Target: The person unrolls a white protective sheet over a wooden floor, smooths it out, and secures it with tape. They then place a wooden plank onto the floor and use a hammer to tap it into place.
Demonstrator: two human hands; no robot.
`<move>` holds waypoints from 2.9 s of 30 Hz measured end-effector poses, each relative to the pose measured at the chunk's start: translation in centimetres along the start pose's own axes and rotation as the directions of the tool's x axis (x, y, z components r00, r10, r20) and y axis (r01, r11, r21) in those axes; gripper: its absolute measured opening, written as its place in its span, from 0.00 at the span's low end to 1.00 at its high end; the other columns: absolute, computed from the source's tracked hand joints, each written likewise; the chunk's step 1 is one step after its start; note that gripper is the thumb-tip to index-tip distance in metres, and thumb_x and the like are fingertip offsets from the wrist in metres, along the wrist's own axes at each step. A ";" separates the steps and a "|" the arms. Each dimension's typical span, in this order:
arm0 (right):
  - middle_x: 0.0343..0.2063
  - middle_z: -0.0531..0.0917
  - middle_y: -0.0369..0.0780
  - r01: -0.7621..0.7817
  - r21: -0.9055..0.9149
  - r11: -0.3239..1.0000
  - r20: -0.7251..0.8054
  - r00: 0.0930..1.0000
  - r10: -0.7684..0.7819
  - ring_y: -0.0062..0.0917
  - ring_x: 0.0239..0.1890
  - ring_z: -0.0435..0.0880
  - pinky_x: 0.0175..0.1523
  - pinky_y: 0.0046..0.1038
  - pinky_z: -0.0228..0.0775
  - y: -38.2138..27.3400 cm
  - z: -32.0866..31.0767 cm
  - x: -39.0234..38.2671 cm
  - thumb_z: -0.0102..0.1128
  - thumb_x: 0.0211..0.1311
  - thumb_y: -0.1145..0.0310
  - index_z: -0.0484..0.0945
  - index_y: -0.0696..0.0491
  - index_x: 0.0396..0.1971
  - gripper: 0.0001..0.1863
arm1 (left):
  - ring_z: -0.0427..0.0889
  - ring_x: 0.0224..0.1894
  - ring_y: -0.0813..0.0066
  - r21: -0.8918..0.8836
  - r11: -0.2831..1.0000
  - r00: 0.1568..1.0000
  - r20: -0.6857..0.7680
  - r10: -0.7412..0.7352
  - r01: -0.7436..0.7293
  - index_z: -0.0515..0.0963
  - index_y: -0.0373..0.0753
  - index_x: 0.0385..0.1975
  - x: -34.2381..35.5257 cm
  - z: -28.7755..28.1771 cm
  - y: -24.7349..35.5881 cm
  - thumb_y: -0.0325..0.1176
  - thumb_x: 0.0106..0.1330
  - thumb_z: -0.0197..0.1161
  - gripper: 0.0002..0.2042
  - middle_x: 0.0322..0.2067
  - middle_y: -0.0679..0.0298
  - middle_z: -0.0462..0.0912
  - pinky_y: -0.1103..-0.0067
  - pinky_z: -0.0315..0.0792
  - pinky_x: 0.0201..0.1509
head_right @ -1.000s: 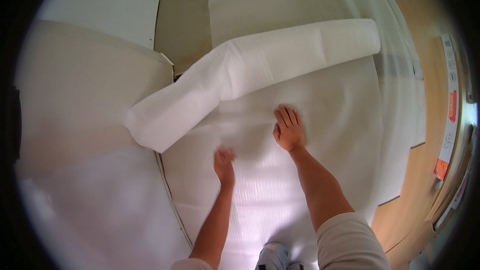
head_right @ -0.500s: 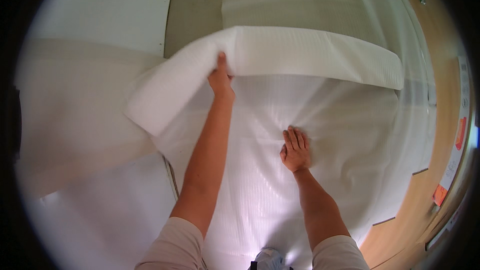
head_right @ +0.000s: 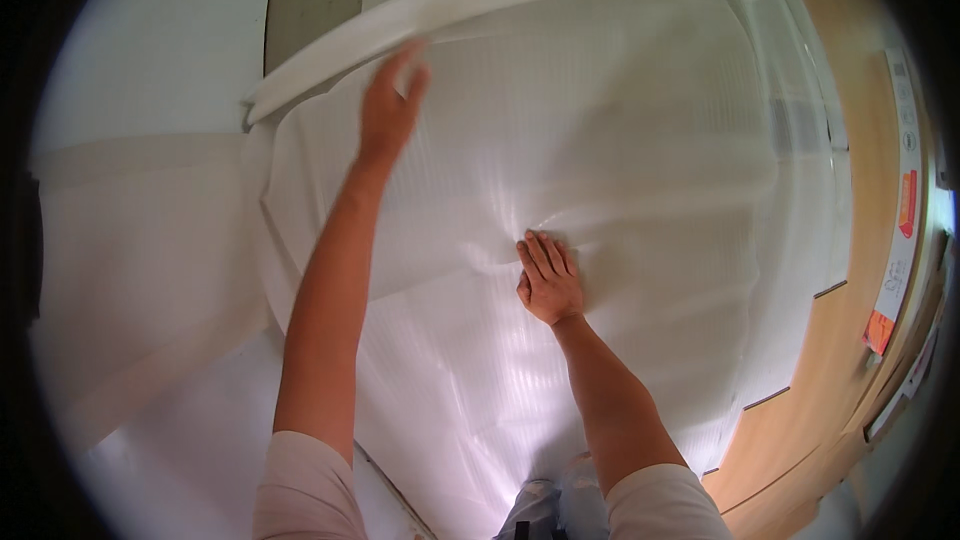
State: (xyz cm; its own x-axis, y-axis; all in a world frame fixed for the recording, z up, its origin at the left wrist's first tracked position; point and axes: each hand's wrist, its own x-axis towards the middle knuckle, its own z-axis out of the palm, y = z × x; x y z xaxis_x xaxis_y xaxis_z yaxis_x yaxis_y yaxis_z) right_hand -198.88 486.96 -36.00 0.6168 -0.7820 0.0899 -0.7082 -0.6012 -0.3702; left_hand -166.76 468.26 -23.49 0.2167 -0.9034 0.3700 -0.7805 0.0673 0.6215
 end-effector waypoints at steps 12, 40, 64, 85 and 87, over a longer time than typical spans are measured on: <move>0.71 0.71 0.37 -0.009 0.056 0.998 0.009 1.000 0.009 0.33 0.74 0.66 0.76 0.44 0.57 -0.1 0.2 0.3 0.53 0.63 0.65 0.78 0.49 0.64 0.27 | 0.54 0.78 0.54 0.564 0.819 0.955 0.169 -0.245 0.110 0.64 0.46 0.74 -10.0 8.3 -9.3 0.46 0.79 0.49 0.26 0.78 0.59 0.56 0.61 0.46 0.83; 0.72 0.68 0.51 -0.046 -0.088 0.995 -0.322 0.947 0.016 0.40 0.74 0.66 0.74 0.38 0.60 9.3 -6.8 62.0 0.61 0.69 0.66 0.64 0.59 0.72 0.34 | 0.55 0.78 0.53 0.450 0.857 0.910 0.191 -0.369 0.253 0.67 0.48 0.73 -8.1 7.0 -8.4 0.42 0.73 0.50 0.27 0.78 0.60 0.57 0.57 0.47 0.82; 0.70 0.71 0.40 0.123 -0.020 0.992 -0.039 0.992 -0.124 0.37 0.74 0.65 0.77 0.41 0.57 13.1 3.0 64.0 0.56 0.65 0.72 0.75 0.52 0.62 0.24 | 0.61 0.75 0.55 0.460 0.841 0.870 0.243 -0.429 0.286 0.70 0.57 0.71 -9.7 8.7 -8.1 0.47 0.72 0.52 0.27 0.75 0.62 0.62 0.54 0.56 0.78; 0.72 0.69 0.42 0.241 -0.169 0.956 -0.002 0.969 -0.245 0.38 0.76 0.62 0.77 0.45 0.54 14.9 2.7 64.6 0.49 0.67 0.71 0.69 0.52 0.68 0.28 | 0.54 0.79 0.66 0.438 0.849 0.830 0.322 -0.456 0.296 0.66 0.58 0.74 -8.0 9.2 -7.1 0.48 0.72 0.51 0.28 0.77 0.70 0.58 0.62 0.47 0.83; 0.73 0.68 0.41 0.323 -0.187 0.928 -0.016 0.943 -0.332 0.38 0.76 0.62 0.77 0.45 0.54 15.2 3.4 65.0 0.49 0.67 0.70 0.69 0.52 0.69 0.29 | 0.56 0.78 0.64 0.451 0.839 0.843 0.281 -0.458 0.305 0.67 0.59 0.73 -8.1 9.1 -7.1 0.48 0.71 0.55 0.29 0.77 0.69 0.59 0.62 0.47 0.83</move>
State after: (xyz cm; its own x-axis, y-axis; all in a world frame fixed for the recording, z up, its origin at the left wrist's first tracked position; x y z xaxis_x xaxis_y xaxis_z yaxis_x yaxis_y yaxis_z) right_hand -168.37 427.61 -38.95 0.8114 -0.5406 0.2223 -0.5217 -0.8413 -0.1417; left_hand -168.30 471.28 -37.19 0.3753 -0.9117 -0.1669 -0.8531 -0.4102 0.3224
